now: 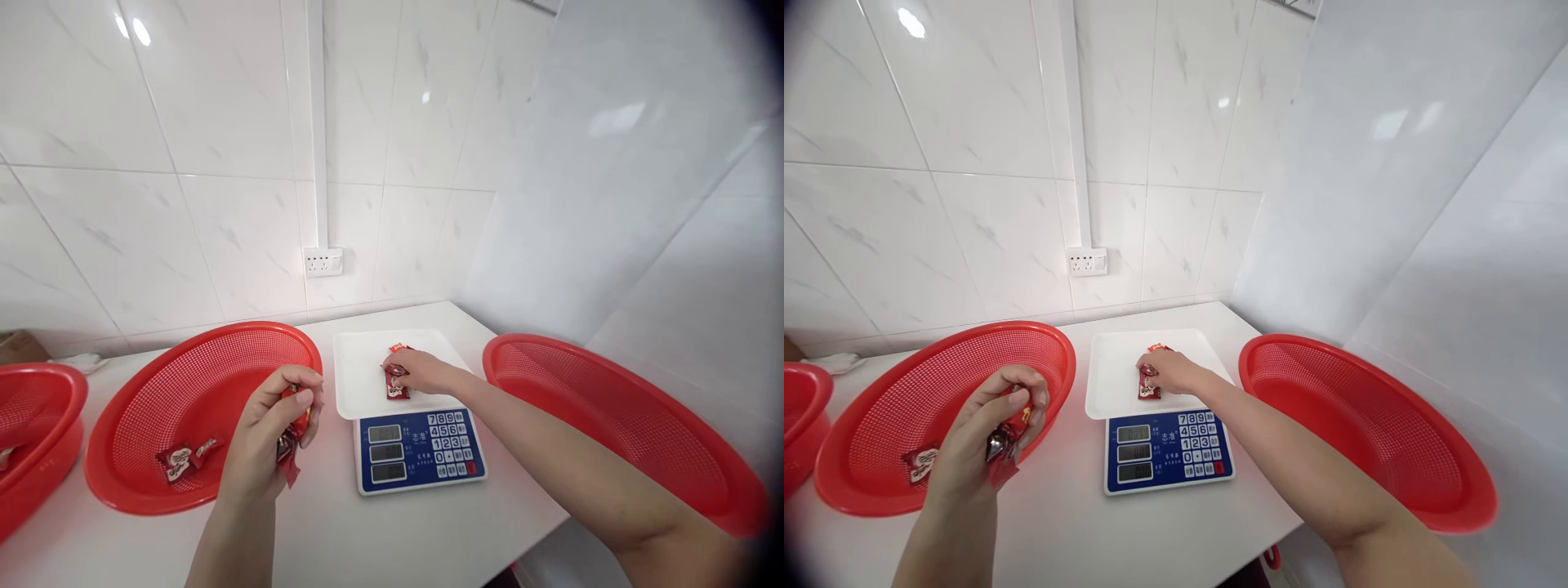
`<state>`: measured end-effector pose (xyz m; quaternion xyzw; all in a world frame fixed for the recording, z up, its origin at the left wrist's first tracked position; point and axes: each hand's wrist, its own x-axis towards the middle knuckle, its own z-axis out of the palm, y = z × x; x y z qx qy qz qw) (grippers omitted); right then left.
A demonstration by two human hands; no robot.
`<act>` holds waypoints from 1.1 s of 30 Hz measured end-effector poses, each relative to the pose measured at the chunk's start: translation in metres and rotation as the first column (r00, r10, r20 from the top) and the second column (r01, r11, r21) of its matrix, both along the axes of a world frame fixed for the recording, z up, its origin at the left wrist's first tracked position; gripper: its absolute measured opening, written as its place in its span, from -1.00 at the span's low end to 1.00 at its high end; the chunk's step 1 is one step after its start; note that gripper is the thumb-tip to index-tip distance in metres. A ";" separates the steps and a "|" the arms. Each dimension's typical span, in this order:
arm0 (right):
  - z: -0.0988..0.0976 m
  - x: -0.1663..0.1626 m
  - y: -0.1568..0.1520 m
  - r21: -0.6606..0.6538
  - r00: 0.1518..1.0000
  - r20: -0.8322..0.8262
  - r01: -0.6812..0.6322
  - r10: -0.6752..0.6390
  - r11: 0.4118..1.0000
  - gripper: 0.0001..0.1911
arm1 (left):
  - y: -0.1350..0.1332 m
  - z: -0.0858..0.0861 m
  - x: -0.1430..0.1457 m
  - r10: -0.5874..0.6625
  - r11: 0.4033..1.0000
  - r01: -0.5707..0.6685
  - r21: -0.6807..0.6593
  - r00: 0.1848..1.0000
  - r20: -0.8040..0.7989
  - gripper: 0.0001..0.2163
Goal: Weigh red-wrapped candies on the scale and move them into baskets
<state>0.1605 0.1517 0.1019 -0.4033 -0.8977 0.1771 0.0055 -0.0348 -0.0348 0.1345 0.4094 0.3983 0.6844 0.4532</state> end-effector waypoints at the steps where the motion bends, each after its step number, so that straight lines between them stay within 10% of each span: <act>1: -0.001 0.000 0.000 0.005 1.000 -0.018 0.011 -0.011 1.000 -0.60 | 0.000 0.001 0.001 0.010 1.000 -0.010 -0.003 1.000 0.010 -0.93; 11: 0.008 -0.011 0.009 0.037 0.949 -0.268 0.182 -0.165 0.983 -0.70 | 0.001 0.006 0.005 -0.071 0.997 0.070 0.011 0.971 0.229 -0.94; 19: 0.033 -0.069 -0.003 -0.257 0.703 -0.710 -0.301 0.031 0.918 -0.28 | 0.015 0.001 0.007 -0.129 0.967 0.244 -0.074 0.720 0.682 -0.93; 26: 0.024 -0.023 -0.011 -0.133 0.969 -0.239 -0.092 0.059 0.987 -0.47 | 0.015 0.001 0.006 -0.119 0.974 0.222 -0.039 0.655 0.746 -0.88; 33: 0.005 0.001 -0.010 0.000 0.983 0.120 -0.139 0.138 0.990 -0.38 | 0.020 0.000 0.007 -0.056 0.976 0.201 -0.088 0.615 0.787 -0.88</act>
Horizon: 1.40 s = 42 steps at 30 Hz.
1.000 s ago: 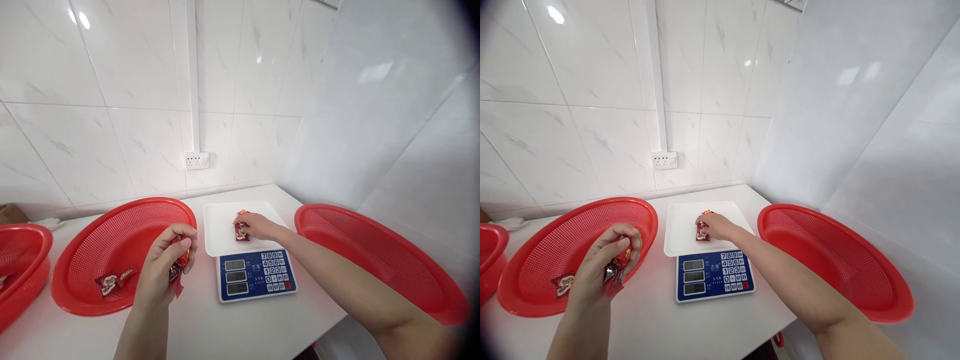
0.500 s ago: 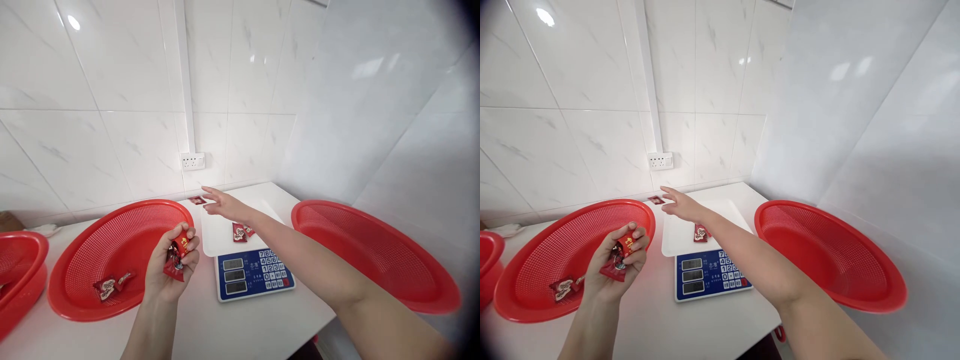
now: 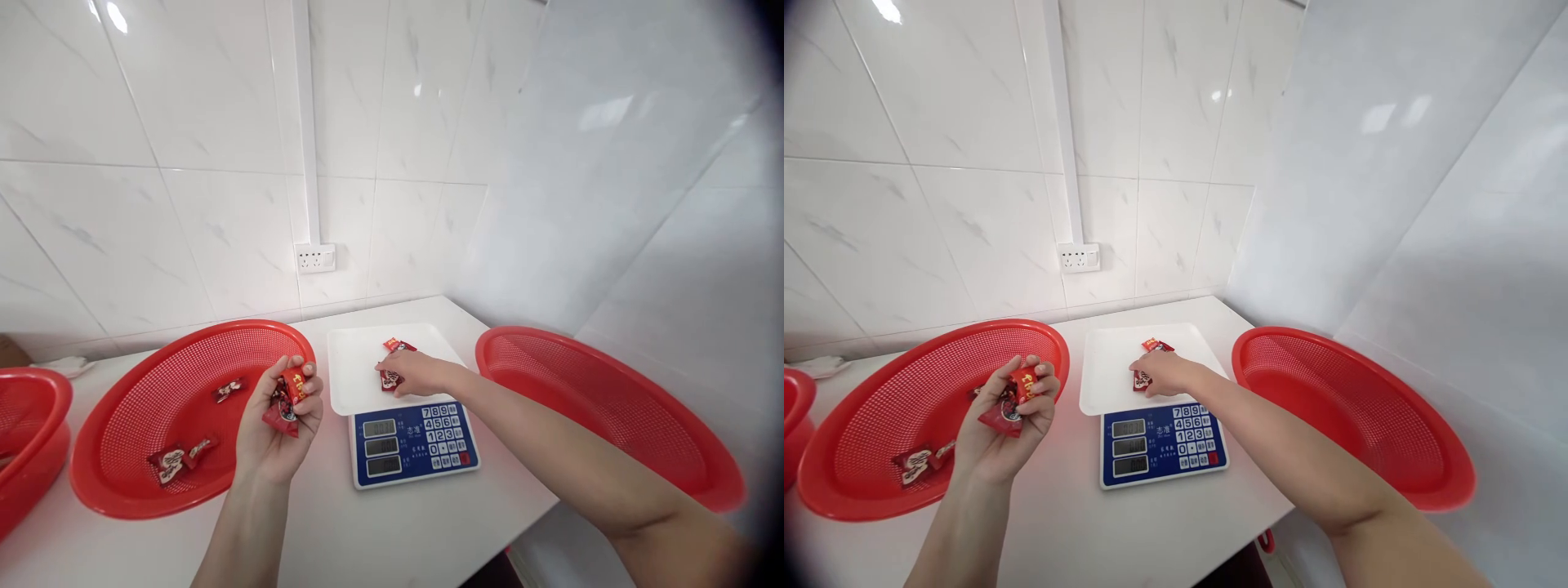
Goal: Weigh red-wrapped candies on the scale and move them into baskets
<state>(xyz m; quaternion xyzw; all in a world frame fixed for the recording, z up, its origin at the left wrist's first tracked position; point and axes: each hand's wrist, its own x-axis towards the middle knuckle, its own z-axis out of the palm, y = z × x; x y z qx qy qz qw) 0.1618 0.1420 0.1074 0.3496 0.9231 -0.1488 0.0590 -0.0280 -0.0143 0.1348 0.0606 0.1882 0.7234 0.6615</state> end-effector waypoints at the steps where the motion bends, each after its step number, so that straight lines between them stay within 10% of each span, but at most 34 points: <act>1: -0.001 -0.001 0.001 -0.001 1.000 -0.013 0.011 -0.011 1.000 -0.43 | -0.001 0.000 -0.001 0.001 1.000 -0.001 0.007 1.000 -0.001 -0.88; 9: 0.008 -0.042 0.004 -0.024 0.951 -0.288 0.110 -0.112 0.994 -0.62 | -0.009 0.001 0.006 -0.048 0.997 0.050 0.053 0.998 -0.047 -0.88; 14: 0.027 -0.077 0.006 -0.194 0.687 -0.726 -0.167 -0.027 0.967 -0.31 | -0.010 0.002 0.009 -0.120 0.990 0.126 0.071 0.989 -0.083 -0.90; 20: 0.018 -0.023 0.019 0.063 0.922 -0.348 0.205 -0.172 0.977 -0.44 | -0.009 0.003 0.004 -0.089 0.992 0.096 0.087 0.993 -0.083 -0.90; 31: -0.019 0.007 0.034 0.074 0.883 -0.209 0.442 -0.420 0.894 -0.68 | -0.006 -0.001 0.008 -0.117 0.990 0.123 0.074 0.989 -0.087 -0.90; 42: 0.027 -0.050 0.018 -0.144 0.740 -0.663 0.023 -0.113 0.989 -0.43 | -0.009 -0.001 0.006 -0.129 0.983 0.141 0.118 0.987 -0.100 -0.88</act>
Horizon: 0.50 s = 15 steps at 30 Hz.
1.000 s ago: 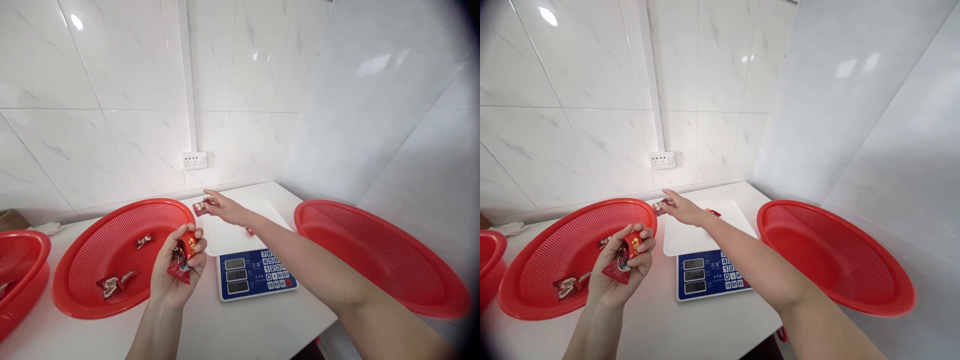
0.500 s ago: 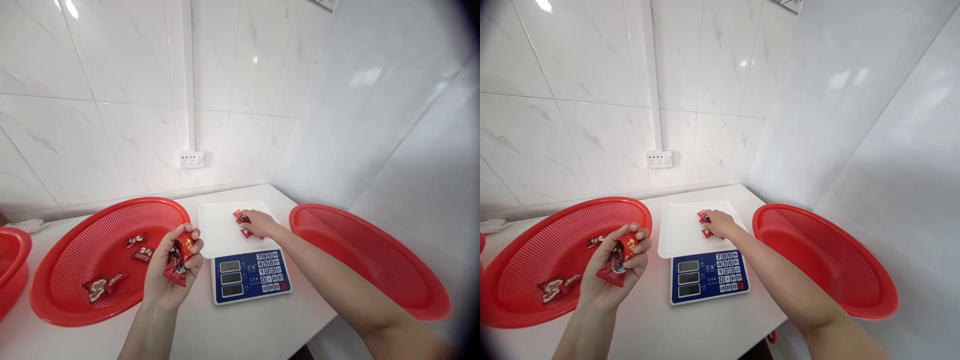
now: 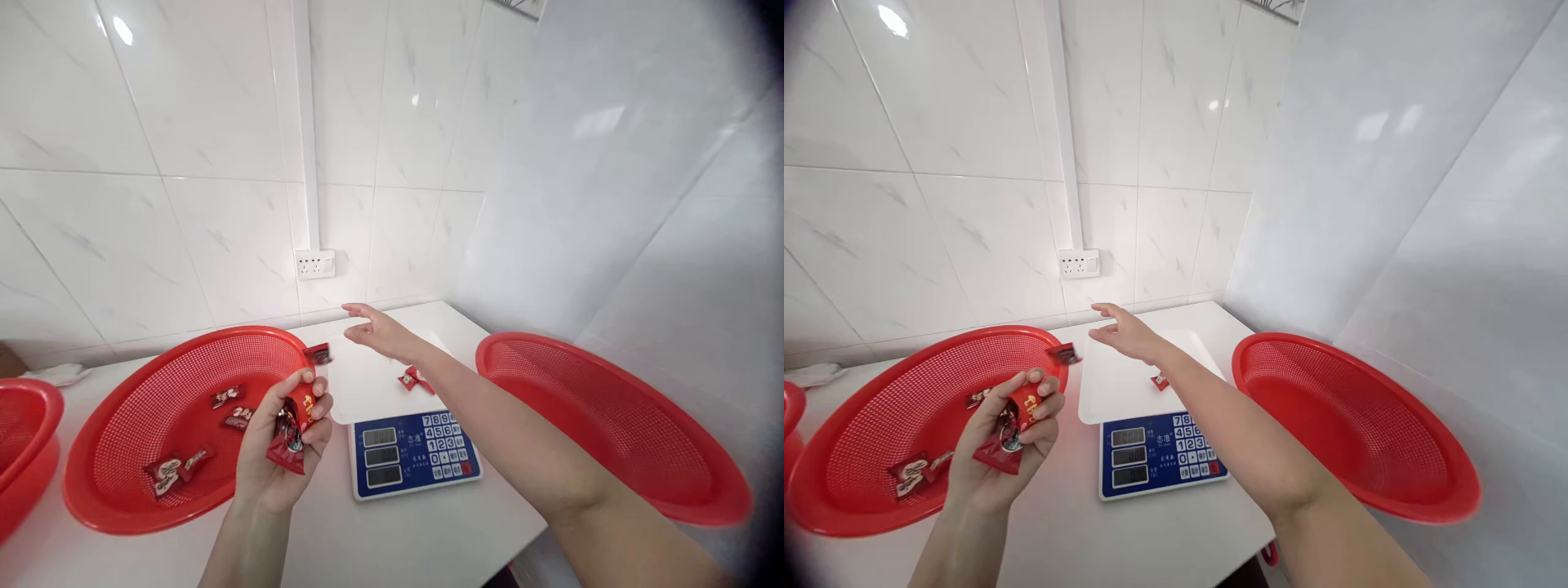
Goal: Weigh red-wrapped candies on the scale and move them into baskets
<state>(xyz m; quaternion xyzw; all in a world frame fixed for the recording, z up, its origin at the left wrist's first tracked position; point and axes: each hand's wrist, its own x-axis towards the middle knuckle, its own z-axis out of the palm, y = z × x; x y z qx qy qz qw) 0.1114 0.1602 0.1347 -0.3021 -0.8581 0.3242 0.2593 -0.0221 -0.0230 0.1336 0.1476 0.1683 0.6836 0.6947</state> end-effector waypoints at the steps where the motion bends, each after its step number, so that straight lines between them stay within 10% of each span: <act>1: -0.002 0.000 0.002 0.045 0.999 0.040 0.026 -0.028 0.999 -0.44 | 0.000 0.000 0.000 0.002 1.000 -0.002 0.003 1.000 0.001 -0.88; 6: -0.031 0.026 0.028 0.182 0.867 0.402 0.241 -0.296 0.953 -0.59 | -0.001 0.002 -0.002 0.006 1.000 -0.006 0.009 1.000 0.006 -0.87; 15: -0.035 0.025 0.031 0.095 0.891 0.361 0.259 -0.275 0.961 -0.79 | 0.000 0.001 0.000 0.004 1.000 -0.004 0.016 1.000 -0.012 -0.89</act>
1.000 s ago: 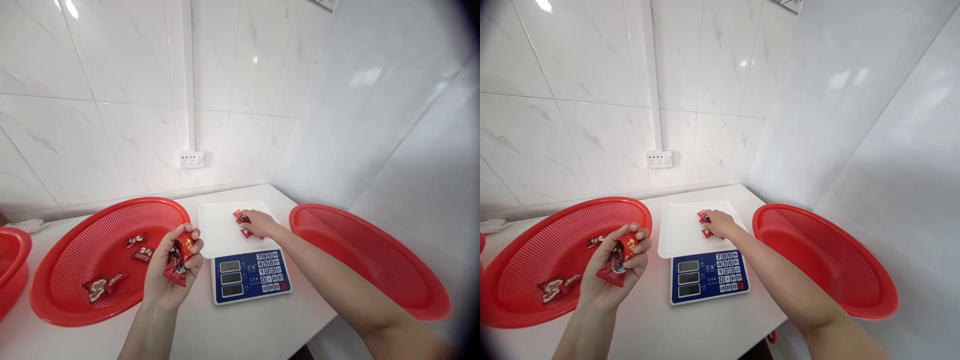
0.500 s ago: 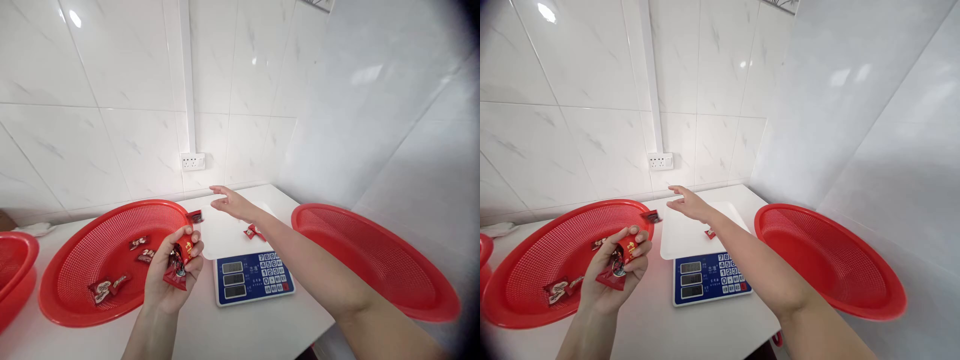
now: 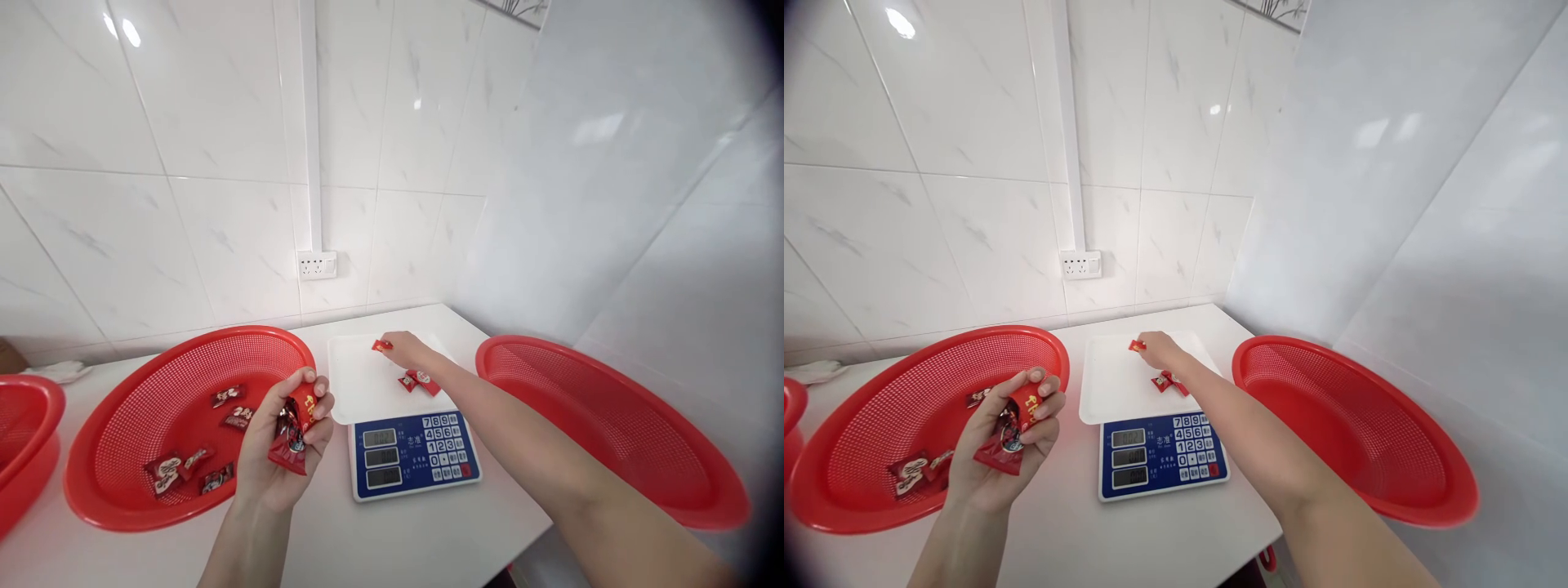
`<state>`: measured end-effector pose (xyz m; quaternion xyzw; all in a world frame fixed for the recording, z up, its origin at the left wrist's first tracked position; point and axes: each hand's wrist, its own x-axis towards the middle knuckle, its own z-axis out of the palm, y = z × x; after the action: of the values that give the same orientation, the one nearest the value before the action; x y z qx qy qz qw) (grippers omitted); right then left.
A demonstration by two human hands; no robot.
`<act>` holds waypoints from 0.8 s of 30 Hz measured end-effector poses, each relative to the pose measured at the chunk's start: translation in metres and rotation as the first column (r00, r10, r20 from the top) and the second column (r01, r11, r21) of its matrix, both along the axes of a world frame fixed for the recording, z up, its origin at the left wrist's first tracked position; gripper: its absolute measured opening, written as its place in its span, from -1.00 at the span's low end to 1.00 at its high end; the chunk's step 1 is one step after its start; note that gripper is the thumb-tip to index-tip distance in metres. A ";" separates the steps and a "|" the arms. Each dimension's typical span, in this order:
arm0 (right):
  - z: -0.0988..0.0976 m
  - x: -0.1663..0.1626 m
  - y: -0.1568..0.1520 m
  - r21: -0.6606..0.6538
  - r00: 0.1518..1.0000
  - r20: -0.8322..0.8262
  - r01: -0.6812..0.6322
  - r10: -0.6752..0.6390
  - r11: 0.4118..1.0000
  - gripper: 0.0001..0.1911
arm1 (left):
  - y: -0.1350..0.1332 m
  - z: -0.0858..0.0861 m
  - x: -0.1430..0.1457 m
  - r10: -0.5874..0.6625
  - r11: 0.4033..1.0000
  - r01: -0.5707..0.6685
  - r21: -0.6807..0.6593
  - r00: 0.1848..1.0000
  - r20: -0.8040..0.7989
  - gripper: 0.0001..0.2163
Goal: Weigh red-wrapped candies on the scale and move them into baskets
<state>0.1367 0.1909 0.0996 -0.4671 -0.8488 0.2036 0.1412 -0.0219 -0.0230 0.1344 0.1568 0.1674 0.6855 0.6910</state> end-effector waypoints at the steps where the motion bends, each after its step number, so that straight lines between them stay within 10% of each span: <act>1: 0.006 -0.008 -0.003 -0.012 0.998 -0.047 -0.036 0.035 0.999 -0.72 | 0.000 0.000 0.000 -0.001 1.000 0.001 0.000 1.000 -0.006 -0.88; 6: 0.036 -0.023 -0.021 0.011 0.896 -0.379 -0.247 0.233 0.969 -0.40 | -0.001 -0.001 0.000 0.000 1.000 0.000 -0.010 1.000 -0.020 -0.87; 14: 0.007 0.042 -0.045 -0.065 0.957 0.274 -0.078 0.093 0.995 -0.50 | 0.001 0.000 0.001 0.017 0.999 -0.018 -0.027 0.999 -0.028 -0.86; 24: 0.005 0.035 -0.037 -0.052 0.996 0.071 0.051 -0.048 0.997 -0.74 | 0.000 0.001 0.004 0.004 1.000 -0.005 -0.025 0.999 -0.043 -0.90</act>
<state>0.1712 0.1536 0.1045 -0.4985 -0.8355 0.2066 0.1039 -0.0175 -0.0231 0.1349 0.1623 0.1914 0.6813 0.6877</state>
